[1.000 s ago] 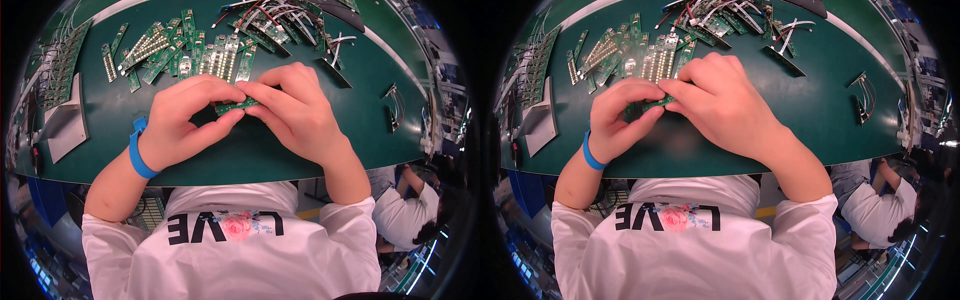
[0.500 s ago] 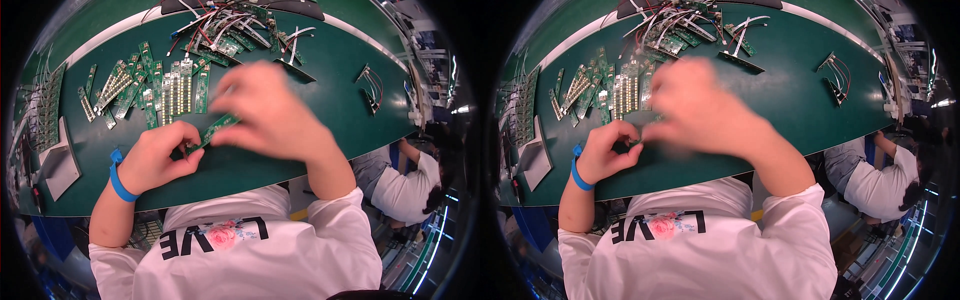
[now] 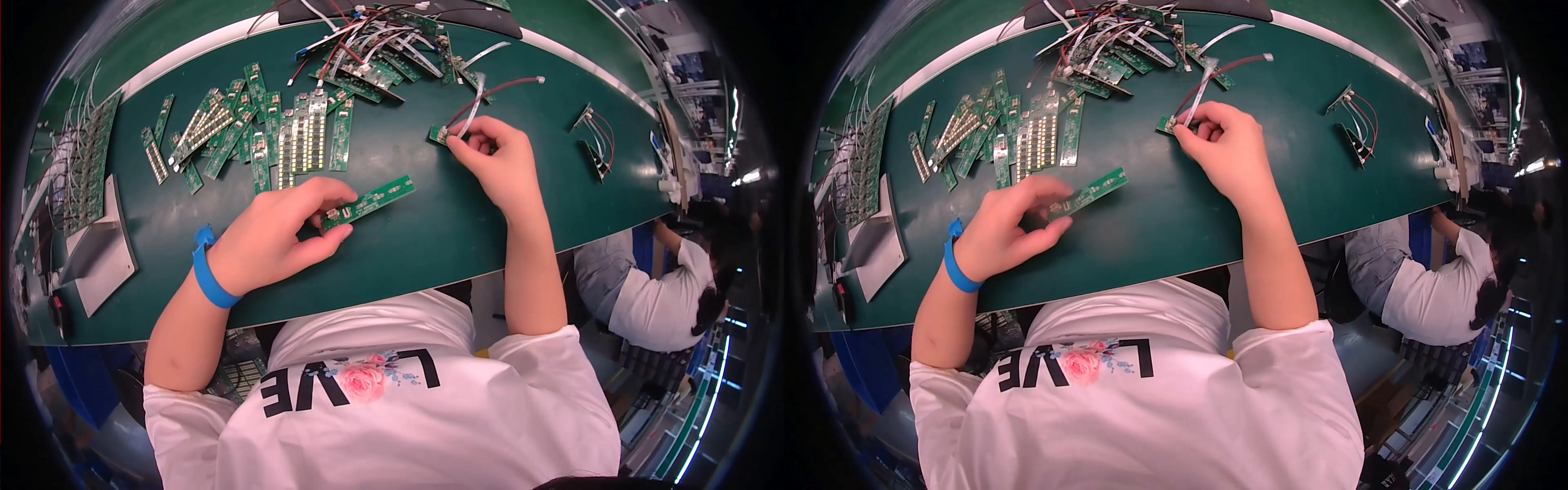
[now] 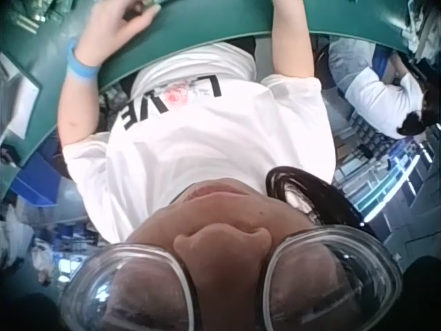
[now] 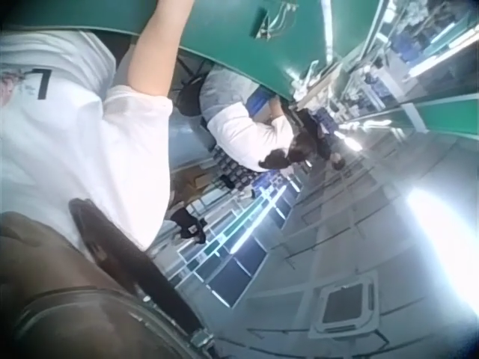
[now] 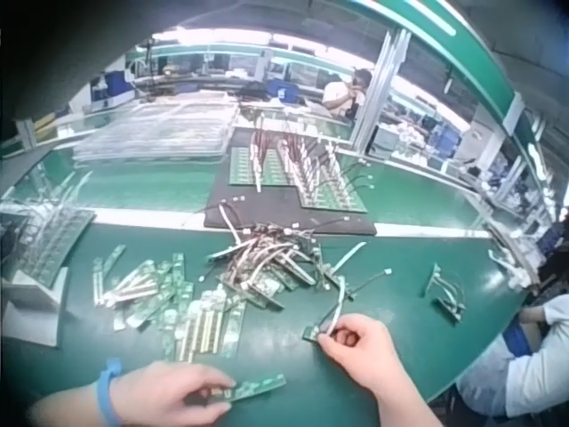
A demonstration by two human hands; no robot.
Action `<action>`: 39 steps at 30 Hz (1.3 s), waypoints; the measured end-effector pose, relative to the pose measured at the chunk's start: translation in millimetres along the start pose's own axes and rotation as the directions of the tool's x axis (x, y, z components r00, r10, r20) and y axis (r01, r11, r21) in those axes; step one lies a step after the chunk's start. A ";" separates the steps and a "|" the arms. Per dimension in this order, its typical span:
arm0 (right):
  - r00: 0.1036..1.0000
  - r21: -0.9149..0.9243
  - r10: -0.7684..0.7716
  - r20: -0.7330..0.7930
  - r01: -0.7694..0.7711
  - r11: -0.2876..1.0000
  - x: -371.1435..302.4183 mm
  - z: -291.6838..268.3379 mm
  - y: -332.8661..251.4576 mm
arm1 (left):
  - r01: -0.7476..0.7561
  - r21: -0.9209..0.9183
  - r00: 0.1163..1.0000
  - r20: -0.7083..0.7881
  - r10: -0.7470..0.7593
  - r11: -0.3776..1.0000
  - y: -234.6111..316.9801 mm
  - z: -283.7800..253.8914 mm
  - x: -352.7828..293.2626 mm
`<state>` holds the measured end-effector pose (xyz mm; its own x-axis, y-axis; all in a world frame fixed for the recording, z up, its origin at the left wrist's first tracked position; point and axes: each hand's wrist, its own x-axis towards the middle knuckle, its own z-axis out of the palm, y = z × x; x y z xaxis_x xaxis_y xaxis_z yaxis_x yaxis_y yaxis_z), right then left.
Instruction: The person assembles electronics components by hand, connecting wires to circuit boards.
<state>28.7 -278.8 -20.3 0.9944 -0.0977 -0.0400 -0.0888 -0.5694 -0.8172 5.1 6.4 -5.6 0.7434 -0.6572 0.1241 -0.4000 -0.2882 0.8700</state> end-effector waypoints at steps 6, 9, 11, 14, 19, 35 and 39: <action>0.961 0.037 -0.275 -0.038 0.276 0.960 -11.2 18.2 0.7 | -0.038 0.034 0.999 0.036 0.037 0.999 1.6 0.5 -1.1; 0.892 -0.019 -0.440 -0.101 0.441 0.897 -14.8 31.3 -6.0 | -0.045 0.046 0.999 0.023 0.044 0.998 -3.0 1.4 -2.6; 0.831 -0.111 -0.547 -0.104 0.537 0.836 -22.0 31.4 -16.6 | -0.048 0.050 0.999 0.015 0.047 0.998 -2.0 0.6 -2.8; 0.657 -0.199 -0.754 0.018 0.741 0.641 -22.1 34.1 -14.0 | -0.054 0.045 0.999 0.012 0.053 0.998 -0.5 -0.8 -2.8; 0.549 -0.136 -0.812 0.196 0.836 0.532 -18.1 33.3 -20.3 | -0.074 0.037 0.997 0.005 0.074 0.997 -4.1 -0.2 -1.6; 0.583 0.746 -0.477 0.658 -0.417 0.519 9.4 22.1 -31.8 | -0.013 0.041 0.992 -0.124 0.018 0.999 -5.9 -7.4 -2.9; 0.635 0.763 -0.446 0.631 -0.403 0.506 8.8 28.0 -26.0 | -0.001 0.056 0.985 -0.170 0.010 0.998 -6.5 -8.1 -2.8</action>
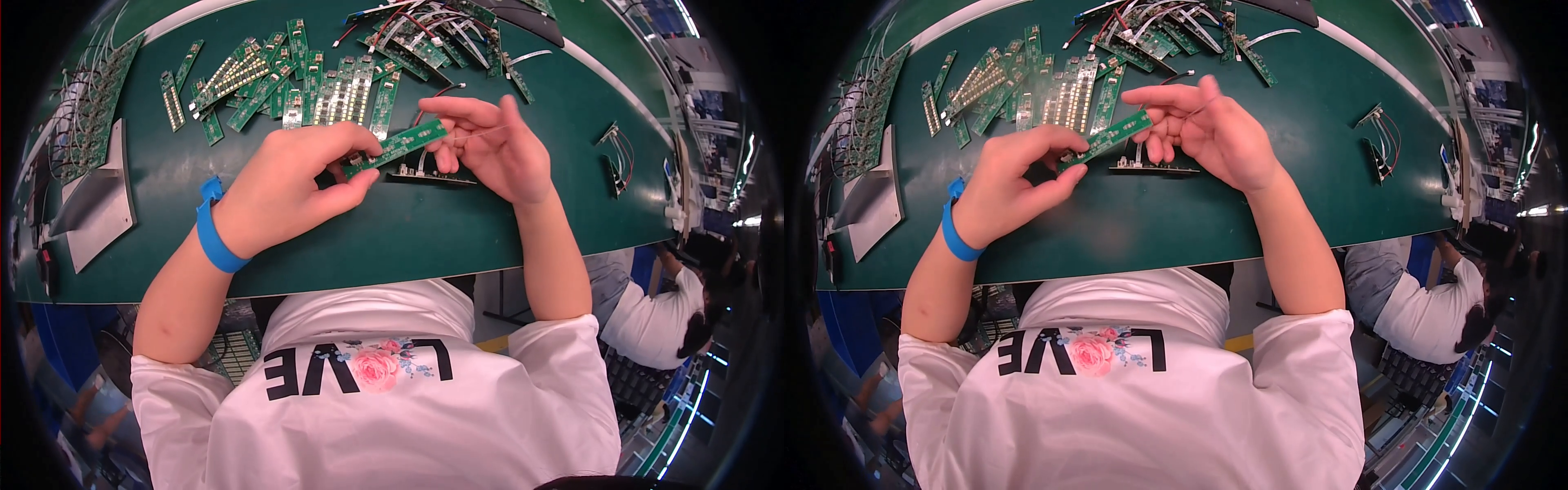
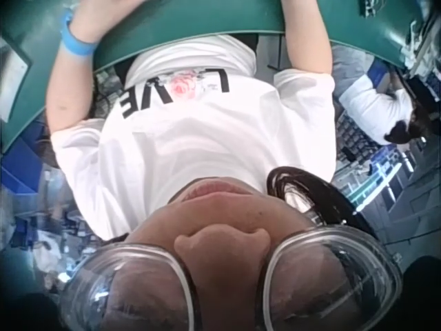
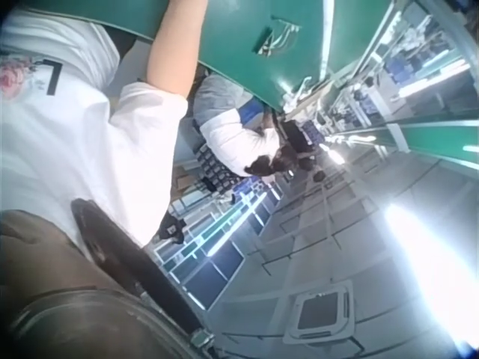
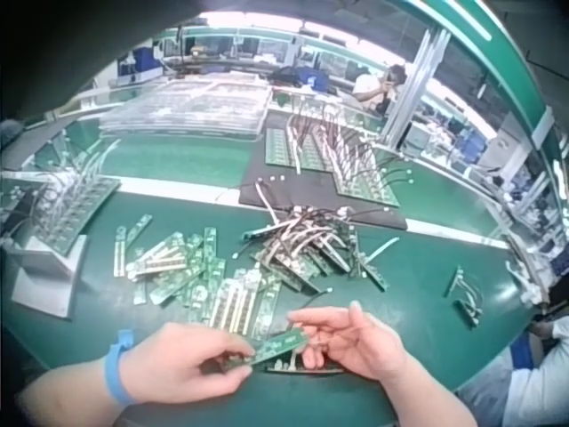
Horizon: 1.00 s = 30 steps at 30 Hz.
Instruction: The person assembles electronics components by hand, connecting wires to circuit boards.
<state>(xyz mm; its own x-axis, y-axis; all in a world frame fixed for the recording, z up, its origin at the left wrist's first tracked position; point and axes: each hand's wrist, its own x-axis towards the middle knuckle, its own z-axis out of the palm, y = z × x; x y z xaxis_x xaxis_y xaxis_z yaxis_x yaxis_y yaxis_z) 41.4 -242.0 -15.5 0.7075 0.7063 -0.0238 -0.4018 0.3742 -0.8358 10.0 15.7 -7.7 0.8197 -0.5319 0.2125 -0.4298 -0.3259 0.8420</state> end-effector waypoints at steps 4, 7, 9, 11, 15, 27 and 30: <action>0.984 -0.494 -0.161 -0.071 0.106 0.863 -0.9 4.5 8.2 | -0.048 0.020 0.990 -0.133 0.050 0.999 -4.3 2.9 1.1; 0.922 -0.722 -0.381 -0.077 0.212 0.659 1.2 9.3 10.6 | -0.029 0.067 0.959 -0.281 0.047 0.997 -6.3 3.1 2.8; 0.829 -0.930 -0.507 0.236 0.344 0.130 1.9 4.5 6.0 | 0.059 -0.071 0.935 -0.345 -0.080 0.996 -5.5 3.1 2.7; 0.829 -0.944 -0.526 0.188 0.300 0.135 2.3 6.5 7.8 | 0.081 -0.072 0.940 -0.325 -0.101 0.994 -4.5 2.8 1.6; 0.844 -0.958 -0.491 0.216 0.281 0.062 2.0 4.3 6.2 | 0.076 -0.086 0.956 -0.276 -0.098 0.993 -0.1 2.8 0.2; 0.796 -0.977 -0.599 0.087 0.186 0.106 25.2 42.4 -9.0 | 0.122 -0.566 0.970 -0.107 -0.219 0.815 3.8 9.1 -1.7; 0.816 -0.987 -0.568 0.108 0.154 0.034 23.9 39.3 -2.2 | 0.214 -0.767 0.928 -0.034 -0.370 0.605 5.9 8.0 2.9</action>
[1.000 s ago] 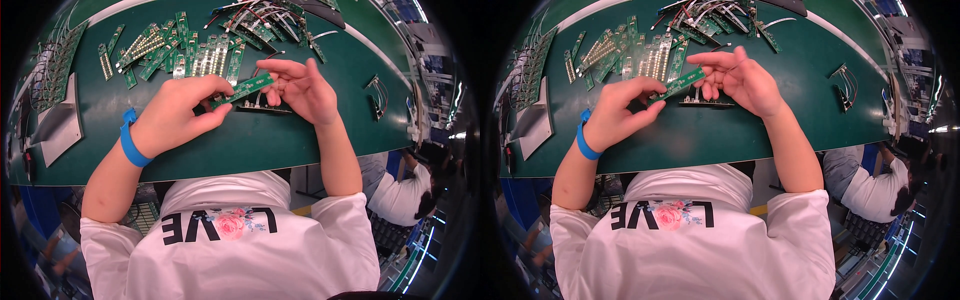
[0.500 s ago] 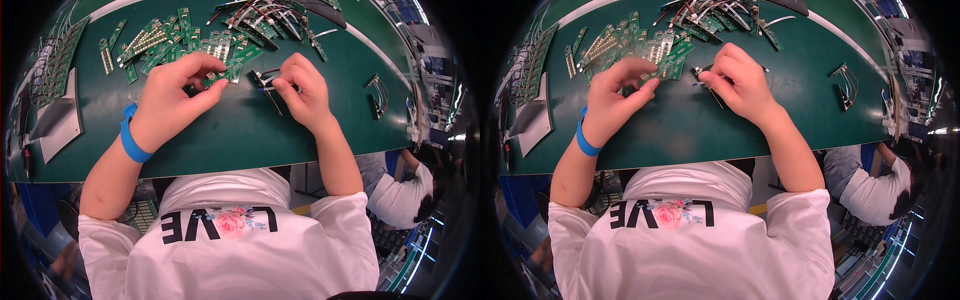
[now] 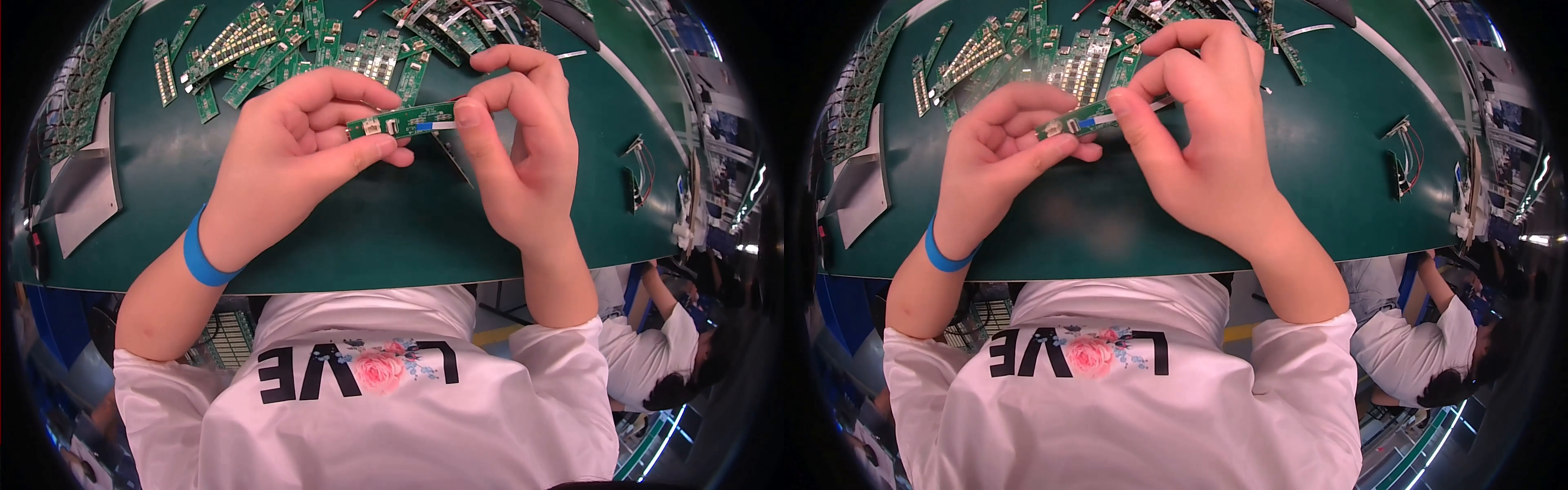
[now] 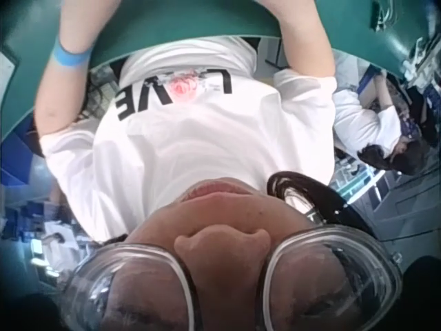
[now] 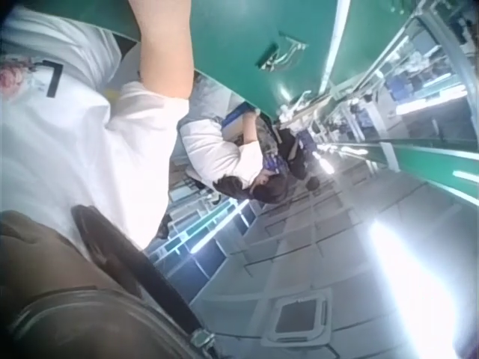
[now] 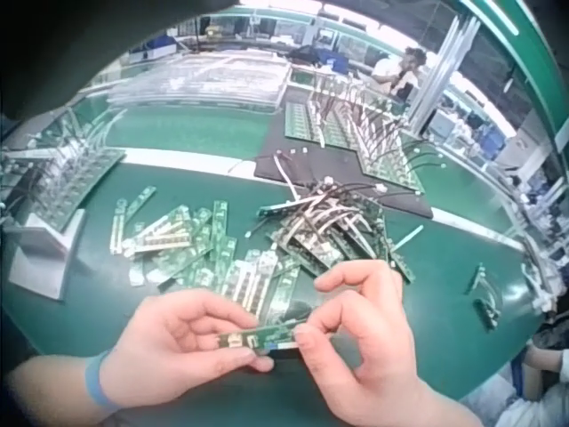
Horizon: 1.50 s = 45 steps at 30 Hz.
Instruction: The person assembles electronics components by hand, connecting wires to circuit boards.
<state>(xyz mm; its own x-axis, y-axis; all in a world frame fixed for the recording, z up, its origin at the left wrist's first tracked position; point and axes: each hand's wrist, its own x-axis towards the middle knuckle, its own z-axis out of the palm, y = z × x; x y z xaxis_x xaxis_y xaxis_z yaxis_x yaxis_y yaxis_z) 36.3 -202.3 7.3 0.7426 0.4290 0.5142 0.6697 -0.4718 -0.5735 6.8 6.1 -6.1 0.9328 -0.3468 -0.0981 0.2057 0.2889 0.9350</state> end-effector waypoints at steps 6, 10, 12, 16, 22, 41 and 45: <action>0.999 -0.009 0.049 0.002 -0.049 0.999 -8.7 6.9 4.0 | 0.135 -0.032 0.991 -0.018 -0.135 0.990 -2.2 0.8 3.1; 0.998 0.038 0.031 0.060 -0.034 0.999 -8.2 11.9 4.8 | 0.139 -0.021 0.990 -0.005 -0.139 0.990 -6.1 -2.3 3.4; 0.998 0.064 -0.042 0.043 0.040 0.997 -7.8 14.0 6.8 | 0.184 0.017 0.983 -0.002 -0.184 0.983 -6.0 -3.4 4.1; 0.994 0.107 -0.111 0.010 0.109 0.988 -10.1 18.4 12.0 | 0.177 -0.066 0.984 0.024 -0.175 0.982 -9.2 -3.0 5.3; 0.995 0.137 -0.096 -0.004 0.096 0.986 -11.1 20.1 12.7 | 0.214 -0.018 0.977 0.016 -0.214 0.977 -6.3 -2.1 3.0; 1.000 0.174 -0.026 0.013 0.023 0.984 -12.7 23.8 8.6 | 0.192 -0.002 0.981 0.029 -0.192 0.981 -8.0 -2.5 1.4; 1.000 0.200 -0.004 -0.020 0.007 0.980 -13.2 26.2 6.2 | 0.191 -0.092 0.982 0.025 -0.189 0.977 -10.3 -1.2 1.1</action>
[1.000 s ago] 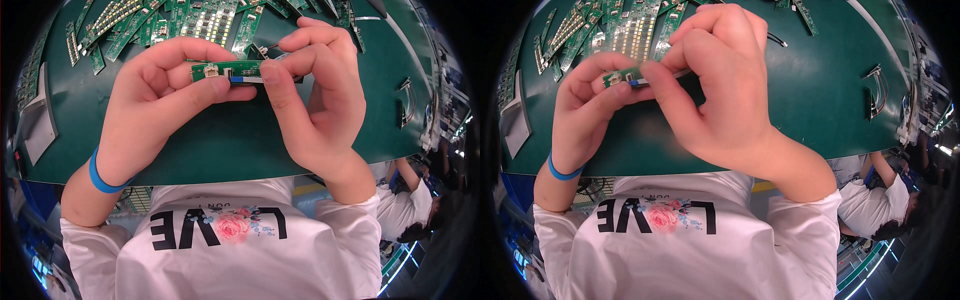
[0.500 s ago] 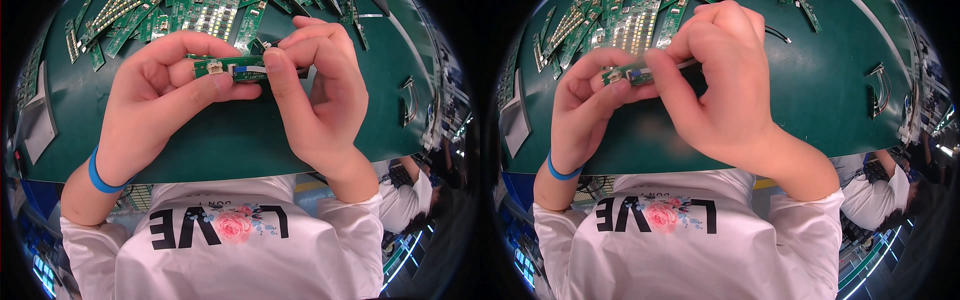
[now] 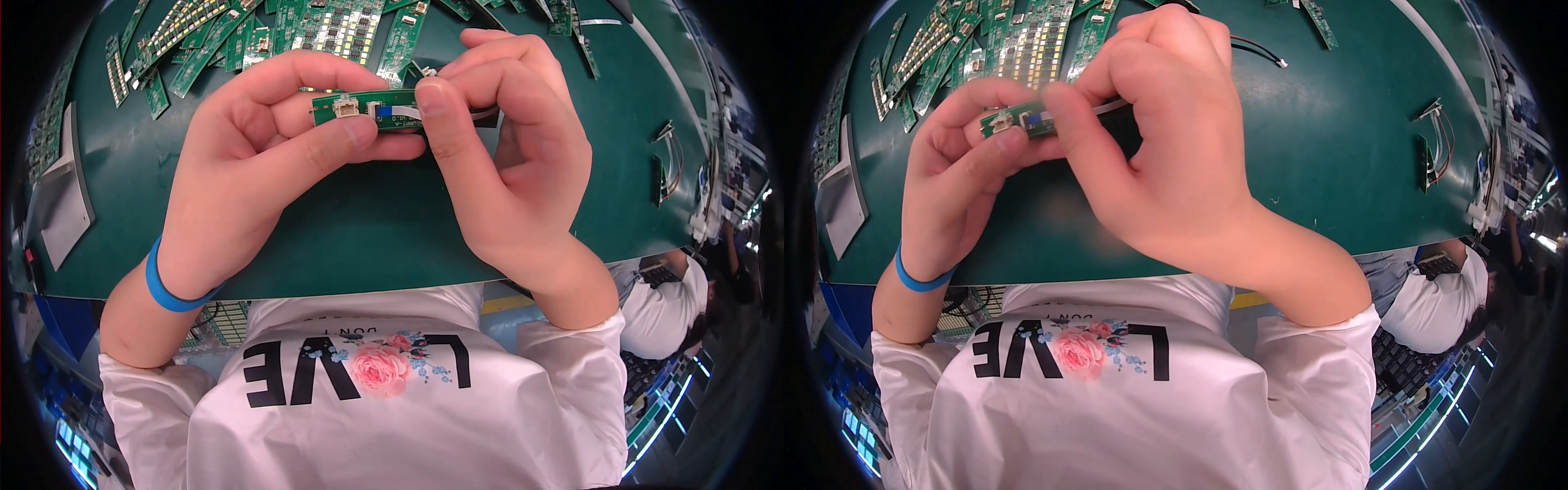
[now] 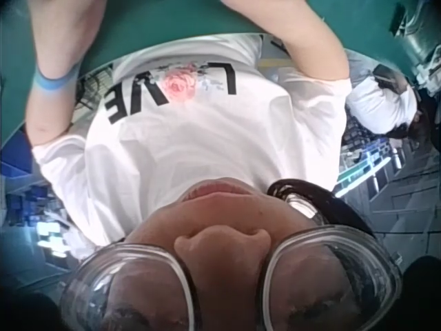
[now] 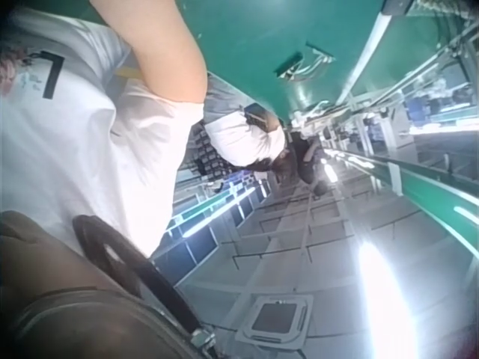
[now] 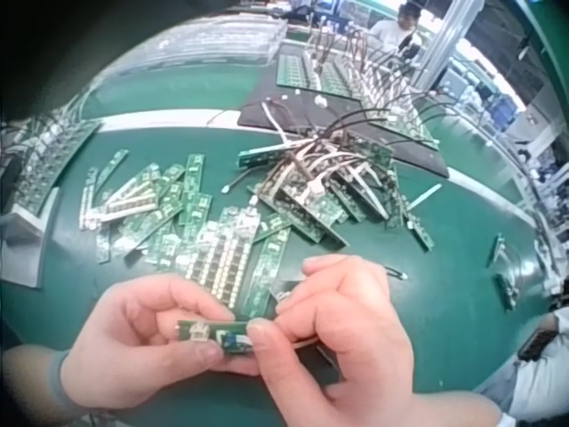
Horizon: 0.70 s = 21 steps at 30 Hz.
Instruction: The person assembles electronics components by hand, connecting wires to circuit boards.
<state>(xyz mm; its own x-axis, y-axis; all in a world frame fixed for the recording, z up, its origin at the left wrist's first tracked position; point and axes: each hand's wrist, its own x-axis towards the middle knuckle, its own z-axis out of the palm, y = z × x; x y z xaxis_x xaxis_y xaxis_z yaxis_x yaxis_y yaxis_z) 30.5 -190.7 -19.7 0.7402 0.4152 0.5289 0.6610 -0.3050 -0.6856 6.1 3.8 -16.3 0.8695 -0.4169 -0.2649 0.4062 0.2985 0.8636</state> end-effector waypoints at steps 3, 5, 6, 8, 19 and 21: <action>1.000 -0.001 -0.008 0.009 0.008 1.000 -2.4 -1.2 2.0 | 0.007 -0.123 1.000 0.005 -0.007 0.992 -2.0 1.8 1.9; 0.993 -0.098 0.116 0.008 -0.115 0.988 -5.6 -2.6 1.1 | 0.022 -0.144 1.000 -0.006 -0.023 0.989 -2.1 3.3 3.3; 0.994 -0.101 0.114 0.004 -0.113 0.988 -6.2 -2.8 0.4 | 0.038 -0.167 0.999 -0.018 -0.042 0.985 -2.5 4.3 3.9; 0.993 -0.090 0.114 -0.029 -0.116 0.989 -3.9 0.2 -2.5 | 0.002 -0.134 0.999 -0.044 -0.008 0.991 -4.0 7.2 4.7; 0.987 -0.153 0.056 -0.150 -0.080 0.985 1.8 0.8 -9.1 | -0.118 0.010 0.988 -0.094 0.119 0.993 1.4 7.1 5.0; 0.930 -0.054 0.176 -0.323 -0.204 0.978 -1.4 -13.6 5.7 | -0.220 0.090 0.944 -0.230 0.235 0.971 -0.2 6.4 7.0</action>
<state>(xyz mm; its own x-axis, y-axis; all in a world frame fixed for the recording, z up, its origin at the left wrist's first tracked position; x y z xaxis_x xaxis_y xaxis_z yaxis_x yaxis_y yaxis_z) 35.0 -204.6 -17.6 0.8444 0.0556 0.5328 0.5021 -0.4288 -0.7510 10.2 -4.7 -15.7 0.9812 -0.1261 -0.1460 0.1784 0.3045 0.9357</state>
